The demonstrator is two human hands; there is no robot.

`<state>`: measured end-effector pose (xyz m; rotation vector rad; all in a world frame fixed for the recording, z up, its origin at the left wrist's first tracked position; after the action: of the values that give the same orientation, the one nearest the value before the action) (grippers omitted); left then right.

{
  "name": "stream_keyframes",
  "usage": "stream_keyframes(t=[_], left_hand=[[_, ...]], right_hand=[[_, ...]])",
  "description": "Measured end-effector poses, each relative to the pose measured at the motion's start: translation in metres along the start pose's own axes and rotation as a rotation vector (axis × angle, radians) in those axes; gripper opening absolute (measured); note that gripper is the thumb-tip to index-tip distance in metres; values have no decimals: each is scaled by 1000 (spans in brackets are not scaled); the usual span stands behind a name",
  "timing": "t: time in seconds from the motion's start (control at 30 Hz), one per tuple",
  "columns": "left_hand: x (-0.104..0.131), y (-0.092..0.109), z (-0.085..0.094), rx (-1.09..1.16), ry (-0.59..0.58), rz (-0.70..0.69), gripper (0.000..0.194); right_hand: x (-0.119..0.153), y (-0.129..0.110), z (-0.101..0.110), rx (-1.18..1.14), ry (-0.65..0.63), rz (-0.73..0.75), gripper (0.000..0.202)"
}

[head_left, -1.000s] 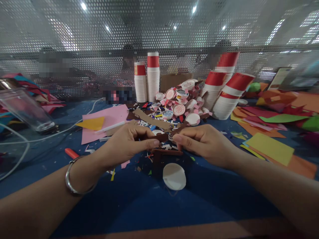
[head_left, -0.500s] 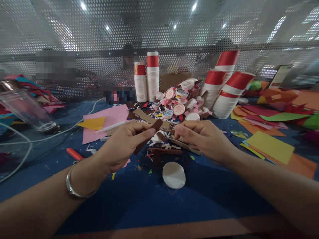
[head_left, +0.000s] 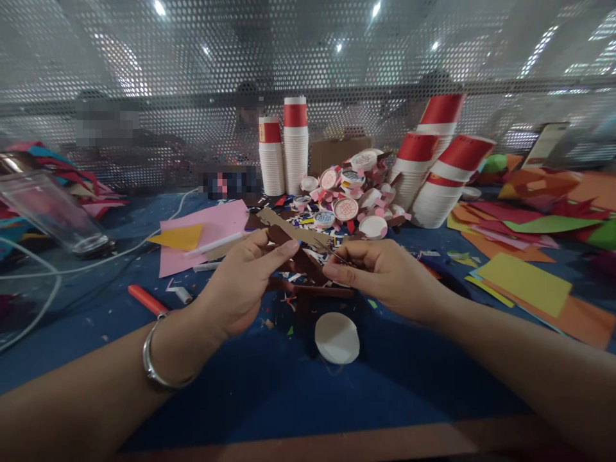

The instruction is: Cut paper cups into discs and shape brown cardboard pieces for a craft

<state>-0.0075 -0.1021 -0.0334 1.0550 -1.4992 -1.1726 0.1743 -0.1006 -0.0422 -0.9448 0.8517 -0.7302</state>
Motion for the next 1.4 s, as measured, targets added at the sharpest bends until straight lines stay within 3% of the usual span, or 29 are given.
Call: stream_keyframes(t=[0.23, 0.4, 0.8, 1.4], left_hand=[[-1, -1, -1, 10, -36, -11, 9], [-1, -6, -3, -37, -129, 73, 10], [0, 3, 3, 140, -62, 23, 5], [5, -2, -2, 218, -63, 45, 11]], right_hand=[[-1, -1, -2, -33, -25, -6, 22], [-1, -4, 1, -16, -6, 22, 18], [3, 1, 6, -126, 50, -54, 52], [4, 1, 2, -126, 14, -57, 53]])
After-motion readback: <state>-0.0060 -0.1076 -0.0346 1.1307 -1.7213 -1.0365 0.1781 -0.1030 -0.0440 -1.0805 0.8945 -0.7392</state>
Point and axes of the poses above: each hand's wrist, its own x-axis away from the middle knuckle, its own z-axis out of the back of the hand, y = z × x, the point moved 5 cm from there along -x, towards the middle knuckle, and after that the axes turned 9 degrees about z, right-handed, at the moved point
